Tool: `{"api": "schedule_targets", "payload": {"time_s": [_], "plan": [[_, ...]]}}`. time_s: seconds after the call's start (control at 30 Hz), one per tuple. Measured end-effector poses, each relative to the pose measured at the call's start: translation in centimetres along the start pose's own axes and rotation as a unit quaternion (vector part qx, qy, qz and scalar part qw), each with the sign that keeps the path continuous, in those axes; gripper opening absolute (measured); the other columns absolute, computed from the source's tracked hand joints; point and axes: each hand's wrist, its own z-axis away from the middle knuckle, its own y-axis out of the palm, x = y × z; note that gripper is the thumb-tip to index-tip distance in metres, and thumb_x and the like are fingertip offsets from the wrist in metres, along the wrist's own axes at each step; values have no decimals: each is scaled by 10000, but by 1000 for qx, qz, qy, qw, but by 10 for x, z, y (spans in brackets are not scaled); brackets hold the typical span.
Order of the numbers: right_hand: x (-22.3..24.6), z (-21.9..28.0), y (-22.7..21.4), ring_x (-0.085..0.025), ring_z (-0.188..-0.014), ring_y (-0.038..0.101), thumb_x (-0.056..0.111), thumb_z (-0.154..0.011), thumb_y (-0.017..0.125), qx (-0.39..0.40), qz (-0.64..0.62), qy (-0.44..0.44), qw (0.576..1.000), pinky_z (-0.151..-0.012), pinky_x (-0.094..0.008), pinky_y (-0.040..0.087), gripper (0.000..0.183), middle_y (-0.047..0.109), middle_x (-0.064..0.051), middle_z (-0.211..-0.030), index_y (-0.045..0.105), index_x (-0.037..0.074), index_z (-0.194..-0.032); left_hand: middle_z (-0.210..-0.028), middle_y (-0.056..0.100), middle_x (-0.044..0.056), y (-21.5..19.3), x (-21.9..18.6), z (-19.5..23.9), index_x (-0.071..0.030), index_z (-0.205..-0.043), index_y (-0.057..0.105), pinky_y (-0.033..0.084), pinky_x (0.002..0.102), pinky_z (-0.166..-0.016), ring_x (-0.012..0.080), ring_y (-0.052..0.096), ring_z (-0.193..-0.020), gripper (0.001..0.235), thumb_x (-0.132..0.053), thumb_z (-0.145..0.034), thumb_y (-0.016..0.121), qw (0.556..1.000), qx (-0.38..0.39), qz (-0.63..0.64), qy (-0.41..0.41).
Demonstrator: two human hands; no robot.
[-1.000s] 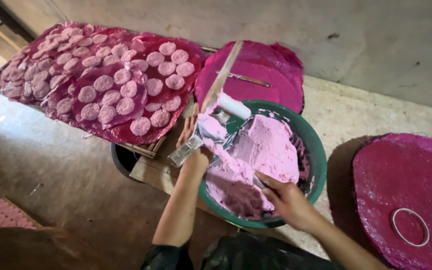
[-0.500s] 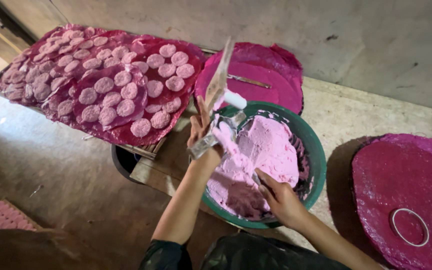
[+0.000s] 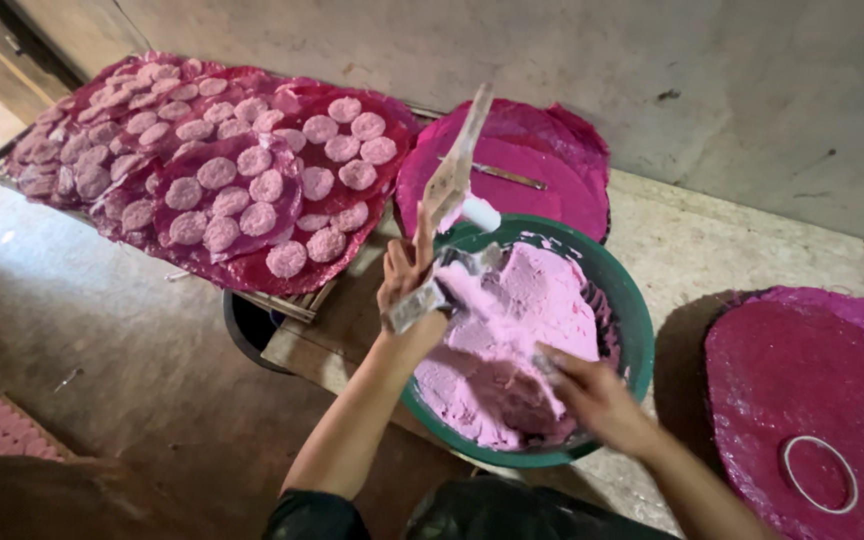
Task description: The person scoops pink dough from a green bowl into a handheld metal mold, then presses the mold onto a pink mat to form circular patties. The person repeatedly fills the mold, presses it, and arranges the finished patties on the mat.
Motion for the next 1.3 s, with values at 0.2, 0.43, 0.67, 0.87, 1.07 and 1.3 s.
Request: {"api": "schedule_targets", "payload": {"time_s": [0.2,0.43,0.67,0.87,1.07,1.3], "plan": [[-1,-11,-51,-82,-578,447,141,-1000,581,15,-88,-21,996,-509,-260,398,474,502,13,-660,604,58,-1466,-1415,442,327,2,14,14,-286,-1456,271,569,487,-927,422,554,-1221,787,-251,-815,725,975,-104,-28,194],[33,10,-107,-104,-650,624,77,-968,626,-218,97,-214,947,-611,-266,528,423,694,-56,-789,628,54,-1390,-1012,683,134,22,75,44,-8,-1189,632,567,410,-716,238,662,-839,405,-105,-810,738,662,302,680,-94],[44,-4,-120,-151,-709,729,56,-896,662,-177,229,-226,930,-686,-333,581,436,778,-170,-958,677,76,-1331,-920,690,121,18,94,71,54,-1124,649,551,356,-747,222,669,-833,338,-174,-880,708,560,349,751,-19],[26,-17,-78,-225,-646,743,79,-905,650,-169,137,-138,966,-641,-342,604,439,790,-168,-922,639,82,-1344,-926,668,94,13,53,68,0,-1159,617,579,357,-714,200,673,-829,338,-150,-874,719,563,262,783,-33],[-1,-29,-10,-317,-615,657,55,-931,688,-275,146,-209,927,-587,-401,500,128,673,-229,-794,704,-4,-1043,-940,665,43,23,8,54,-50,-1161,616,605,325,-657,150,680,-804,337,-138,-857,732,703,225,668,-94],[22,-44,11,-360,-798,668,-37,-876,614,-339,112,-272,894,-734,-426,503,437,686,-213,-887,647,-16,-1311,-1044,696,120,53,-24,66,-11,-1204,659,537,312,-669,156,642,-834,297,29,-917,724,770,260,569,-127]]}}
